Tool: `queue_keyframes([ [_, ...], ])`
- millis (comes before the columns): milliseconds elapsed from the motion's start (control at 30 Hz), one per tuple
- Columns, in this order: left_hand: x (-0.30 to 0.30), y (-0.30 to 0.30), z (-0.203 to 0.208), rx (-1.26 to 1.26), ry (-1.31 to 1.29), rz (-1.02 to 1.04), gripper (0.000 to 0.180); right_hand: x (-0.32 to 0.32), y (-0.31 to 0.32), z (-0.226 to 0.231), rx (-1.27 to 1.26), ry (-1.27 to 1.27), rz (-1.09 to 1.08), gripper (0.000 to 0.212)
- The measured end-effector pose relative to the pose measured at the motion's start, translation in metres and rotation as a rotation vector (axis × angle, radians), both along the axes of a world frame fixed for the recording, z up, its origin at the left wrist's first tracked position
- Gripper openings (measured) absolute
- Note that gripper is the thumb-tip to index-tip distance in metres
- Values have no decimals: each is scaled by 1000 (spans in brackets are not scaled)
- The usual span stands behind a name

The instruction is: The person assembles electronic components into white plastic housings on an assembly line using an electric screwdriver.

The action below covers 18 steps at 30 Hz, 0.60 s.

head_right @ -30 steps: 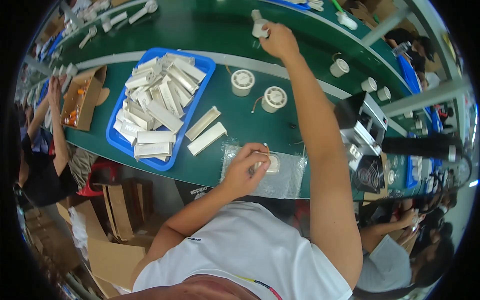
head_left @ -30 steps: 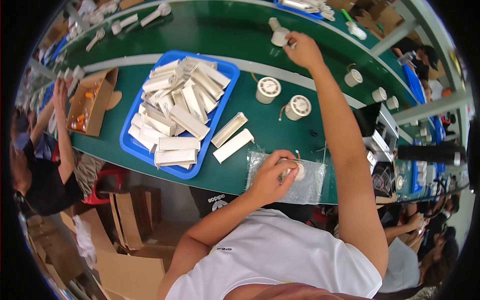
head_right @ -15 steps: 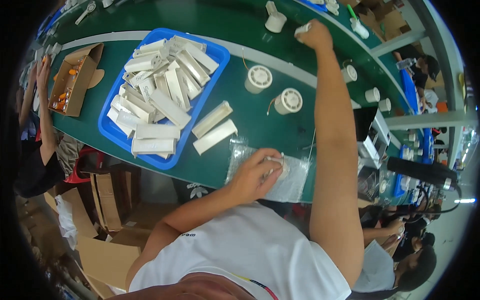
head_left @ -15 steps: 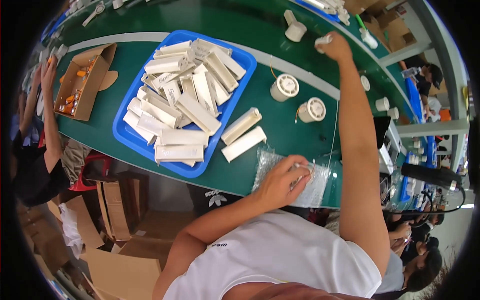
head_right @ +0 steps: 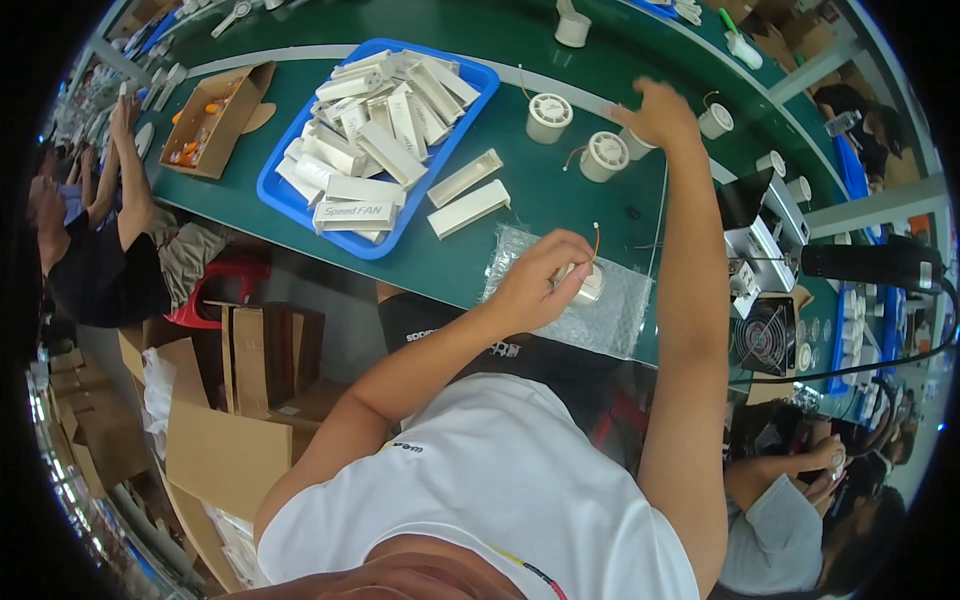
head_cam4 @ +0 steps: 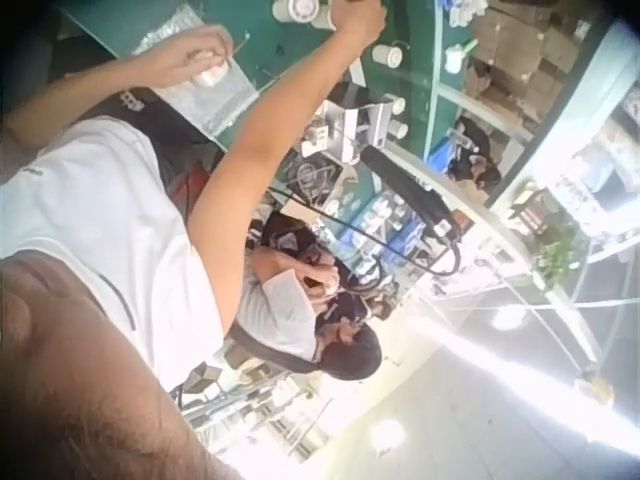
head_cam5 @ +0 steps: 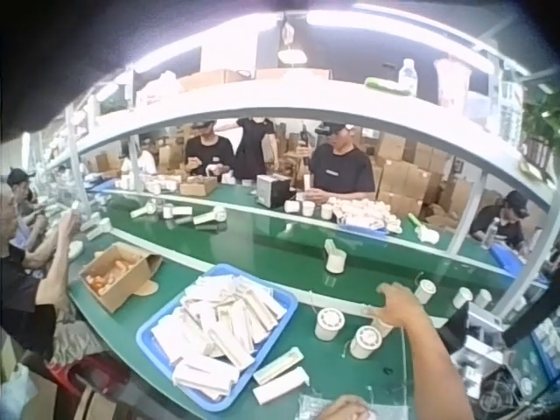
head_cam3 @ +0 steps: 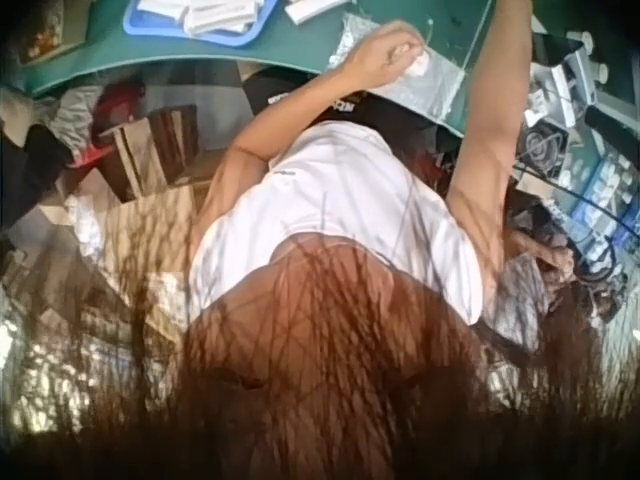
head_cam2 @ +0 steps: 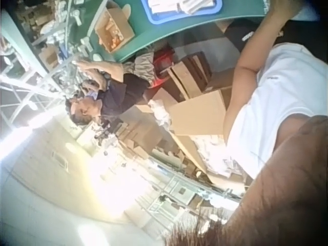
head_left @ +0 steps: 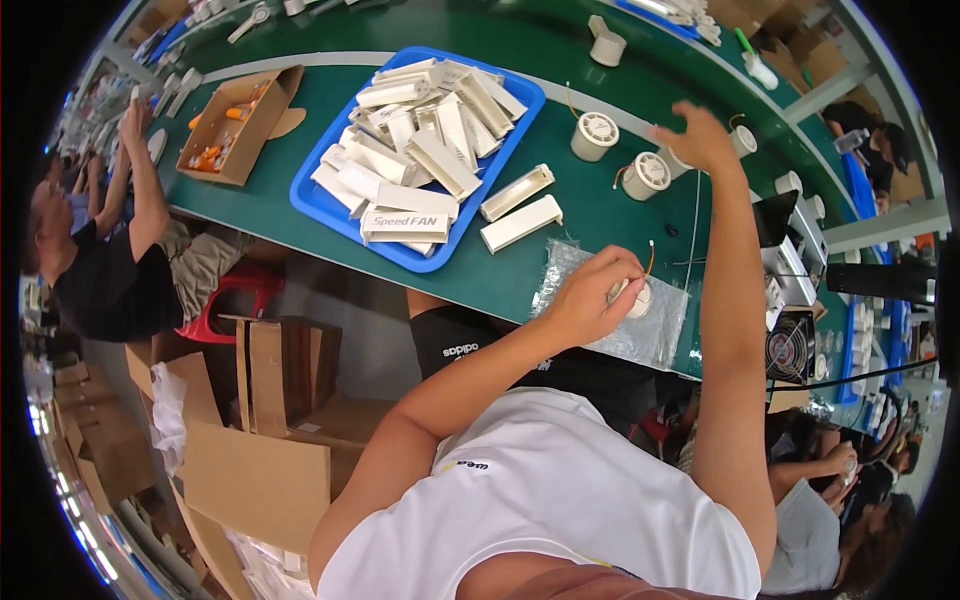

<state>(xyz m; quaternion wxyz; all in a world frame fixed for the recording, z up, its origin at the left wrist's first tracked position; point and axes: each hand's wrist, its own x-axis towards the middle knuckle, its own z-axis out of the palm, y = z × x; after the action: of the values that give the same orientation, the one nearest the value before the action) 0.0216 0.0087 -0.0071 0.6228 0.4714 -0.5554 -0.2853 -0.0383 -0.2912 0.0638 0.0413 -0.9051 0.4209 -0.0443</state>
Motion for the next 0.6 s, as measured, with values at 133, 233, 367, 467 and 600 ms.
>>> queue_keyframes([
  [133, 2, 1, -2, -38, -40, 31, 7, 75, 101, 46, 72, -457, 673, 32],
  [233, 4, 3, 0, -58, -46, 56, 5, 109, 147, 7, 231, -99, 999, 37],
  [367, -3, 7, 4, -18, -26, 20, 7, 111, 153, -11, 184, 145, 969, 39],
  [467, -7, 8, 3, 16, -34, -20, 7, 90, 149, 11, 129, 21, 910, 37],
  [600, -6, 2, -10, -29, -35, 7, 3, 38, 134, 45, 524, -899, 526, 28],
])
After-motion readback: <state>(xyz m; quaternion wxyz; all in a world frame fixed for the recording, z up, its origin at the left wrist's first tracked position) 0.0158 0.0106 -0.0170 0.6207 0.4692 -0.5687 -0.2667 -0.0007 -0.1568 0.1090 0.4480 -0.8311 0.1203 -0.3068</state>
